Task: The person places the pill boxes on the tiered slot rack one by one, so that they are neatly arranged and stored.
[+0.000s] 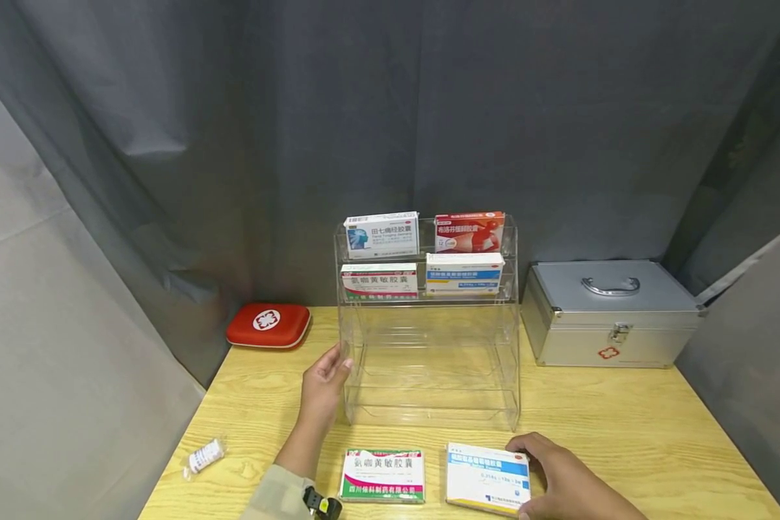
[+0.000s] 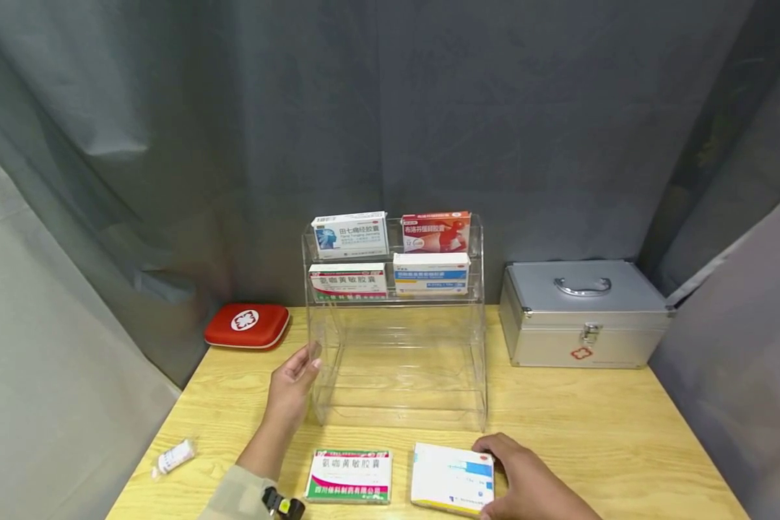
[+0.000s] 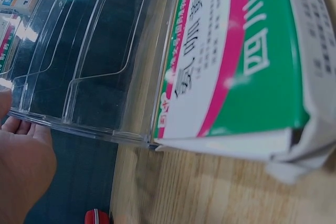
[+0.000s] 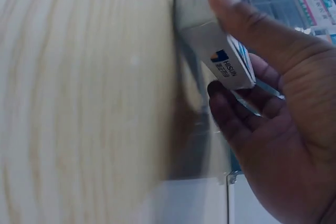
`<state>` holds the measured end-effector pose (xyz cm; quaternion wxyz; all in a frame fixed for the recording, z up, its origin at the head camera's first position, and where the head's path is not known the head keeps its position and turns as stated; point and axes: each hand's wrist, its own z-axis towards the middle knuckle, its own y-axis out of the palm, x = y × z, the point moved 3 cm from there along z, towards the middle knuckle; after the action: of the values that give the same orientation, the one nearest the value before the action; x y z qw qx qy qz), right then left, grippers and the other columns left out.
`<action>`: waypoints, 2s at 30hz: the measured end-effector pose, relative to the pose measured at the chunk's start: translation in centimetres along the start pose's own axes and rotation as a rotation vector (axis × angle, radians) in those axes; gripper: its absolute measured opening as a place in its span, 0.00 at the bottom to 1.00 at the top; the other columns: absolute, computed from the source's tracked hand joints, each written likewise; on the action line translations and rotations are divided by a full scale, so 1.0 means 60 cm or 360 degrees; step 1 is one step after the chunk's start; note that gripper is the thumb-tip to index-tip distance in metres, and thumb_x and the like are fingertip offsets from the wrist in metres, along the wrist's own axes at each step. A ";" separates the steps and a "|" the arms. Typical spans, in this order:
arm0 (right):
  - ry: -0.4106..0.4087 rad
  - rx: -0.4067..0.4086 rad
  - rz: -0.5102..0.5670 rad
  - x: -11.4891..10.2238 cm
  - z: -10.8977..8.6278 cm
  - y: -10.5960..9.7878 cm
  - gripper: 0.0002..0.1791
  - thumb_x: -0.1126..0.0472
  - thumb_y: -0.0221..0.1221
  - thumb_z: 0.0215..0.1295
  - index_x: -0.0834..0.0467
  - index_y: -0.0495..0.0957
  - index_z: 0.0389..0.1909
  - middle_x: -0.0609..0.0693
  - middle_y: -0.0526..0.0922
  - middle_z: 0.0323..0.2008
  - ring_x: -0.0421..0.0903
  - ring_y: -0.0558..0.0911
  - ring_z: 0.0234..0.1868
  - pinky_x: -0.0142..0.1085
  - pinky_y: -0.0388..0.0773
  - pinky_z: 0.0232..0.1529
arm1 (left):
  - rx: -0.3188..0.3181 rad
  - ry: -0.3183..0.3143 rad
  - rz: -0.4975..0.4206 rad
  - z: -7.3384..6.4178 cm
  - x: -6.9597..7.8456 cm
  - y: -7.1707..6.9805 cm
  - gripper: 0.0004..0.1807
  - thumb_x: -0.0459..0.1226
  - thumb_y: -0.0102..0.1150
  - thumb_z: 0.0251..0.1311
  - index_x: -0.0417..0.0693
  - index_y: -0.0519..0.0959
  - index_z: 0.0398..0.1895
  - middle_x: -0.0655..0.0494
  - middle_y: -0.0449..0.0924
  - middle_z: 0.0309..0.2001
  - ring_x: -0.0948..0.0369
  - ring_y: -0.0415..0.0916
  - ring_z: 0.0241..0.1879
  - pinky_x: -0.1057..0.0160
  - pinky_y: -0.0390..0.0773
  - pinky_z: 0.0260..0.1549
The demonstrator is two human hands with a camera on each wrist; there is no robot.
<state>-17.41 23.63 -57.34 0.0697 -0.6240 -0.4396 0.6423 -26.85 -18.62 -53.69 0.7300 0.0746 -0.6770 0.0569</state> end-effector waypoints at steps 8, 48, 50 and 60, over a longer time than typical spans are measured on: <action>0.0083 0.0122 0.0150 -0.011 -0.008 -0.014 0.31 0.52 0.82 0.57 0.53 0.82 0.59 0.50 0.86 0.56 0.39 0.83 0.49 0.35 0.89 0.46 | -0.0012 -0.0003 -0.0002 -0.001 0.002 0.000 0.28 0.32 0.61 0.79 0.38 0.72 0.78 0.38 0.71 0.79 0.43 0.67 0.80 0.55 0.71 0.77; -0.0467 0.1160 0.0148 -0.262 0.122 -0.205 0.14 0.63 0.67 0.77 0.57 0.86 0.59 0.55 0.89 0.59 0.26 0.81 0.56 0.12 0.77 0.59 | 0.0011 -0.0023 -0.0052 0.002 -0.004 0.002 0.28 0.30 0.60 0.78 0.38 0.72 0.78 0.39 0.72 0.78 0.42 0.69 0.80 0.54 0.72 0.78; -0.0520 0.1164 0.0135 -0.274 0.138 -0.211 0.14 0.65 0.68 0.76 0.57 0.85 0.59 0.54 0.88 0.60 0.33 0.84 0.60 0.12 0.77 0.61 | 0.0009 -0.0025 -0.0051 0.002 -0.005 0.001 0.28 0.31 0.61 0.78 0.38 0.72 0.78 0.39 0.72 0.78 0.43 0.69 0.80 0.54 0.72 0.78; -0.0563 0.1130 -0.0132 -0.303 0.201 -0.204 0.15 0.64 0.69 0.75 0.55 0.86 0.60 0.55 0.90 0.58 0.56 0.90 0.56 0.58 0.89 0.60 | 0.0009 -0.0044 -0.0040 0.002 -0.009 0.001 0.28 0.34 0.62 0.78 0.39 0.72 0.78 0.39 0.71 0.79 0.42 0.67 0.80 0.52 0.71 0.78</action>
<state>-29.58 13.68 -37.87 0.2303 -0.4226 -0.2202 0.8485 -27.04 -18.59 -54.20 0.7211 0.0859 -0.6857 0.0484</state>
